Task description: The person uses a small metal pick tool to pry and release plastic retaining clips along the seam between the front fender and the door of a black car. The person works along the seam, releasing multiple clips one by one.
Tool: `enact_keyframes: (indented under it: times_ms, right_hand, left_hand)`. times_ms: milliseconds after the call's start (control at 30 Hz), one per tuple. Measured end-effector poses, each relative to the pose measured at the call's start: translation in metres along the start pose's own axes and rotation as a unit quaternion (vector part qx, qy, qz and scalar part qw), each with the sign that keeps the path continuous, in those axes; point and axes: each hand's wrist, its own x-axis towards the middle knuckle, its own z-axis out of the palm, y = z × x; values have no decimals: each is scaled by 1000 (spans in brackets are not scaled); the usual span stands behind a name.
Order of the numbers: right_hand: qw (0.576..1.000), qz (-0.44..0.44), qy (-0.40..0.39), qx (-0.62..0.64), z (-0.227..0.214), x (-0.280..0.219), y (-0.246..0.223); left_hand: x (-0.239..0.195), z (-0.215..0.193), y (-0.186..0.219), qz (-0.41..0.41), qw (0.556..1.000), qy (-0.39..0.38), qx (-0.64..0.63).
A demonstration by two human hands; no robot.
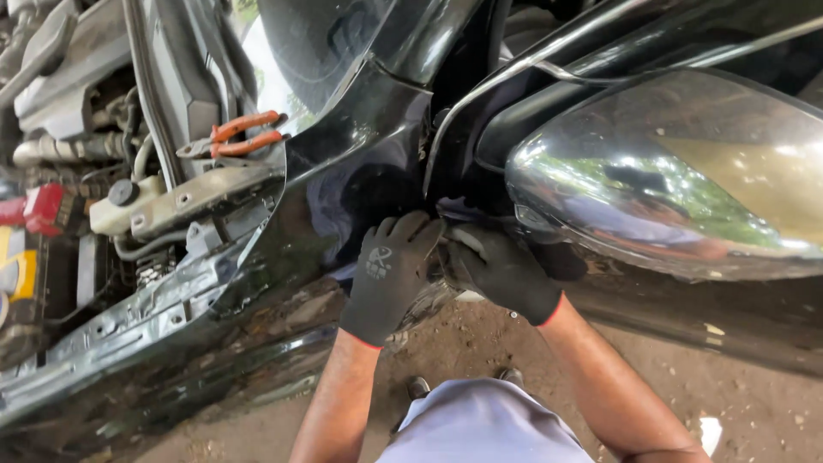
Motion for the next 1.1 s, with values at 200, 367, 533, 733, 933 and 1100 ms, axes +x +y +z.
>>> enact_keyframes:
  times_ms: [200,367,533,733,933,1100]
  right_hand:
    - [932,-151,104,-314,-19,-44,-37]
    - [856,-241,14,-458,-97,-56,-122]
    - [754,-270,-59,-596,-159,-17,-172]
    - [687,-238,-159,-667,-175,89,-148]
    - [615,-242,-208,-721,-145,164,-135]
    - [673,-158,-226,-686,-121,161,-146]
  left_hand:
    - [-21,1,-3,-54,992,16,-109]
    - [-14,-26,31,-56,967,29,-248]
    - [-3,-2,31,-37,945,63,-319]
    - [1,70,31,-138,953,109,-247]
    - [22,84,33,-207,950,122,-200]
    - [36,94,39,-243,946,121,-176]
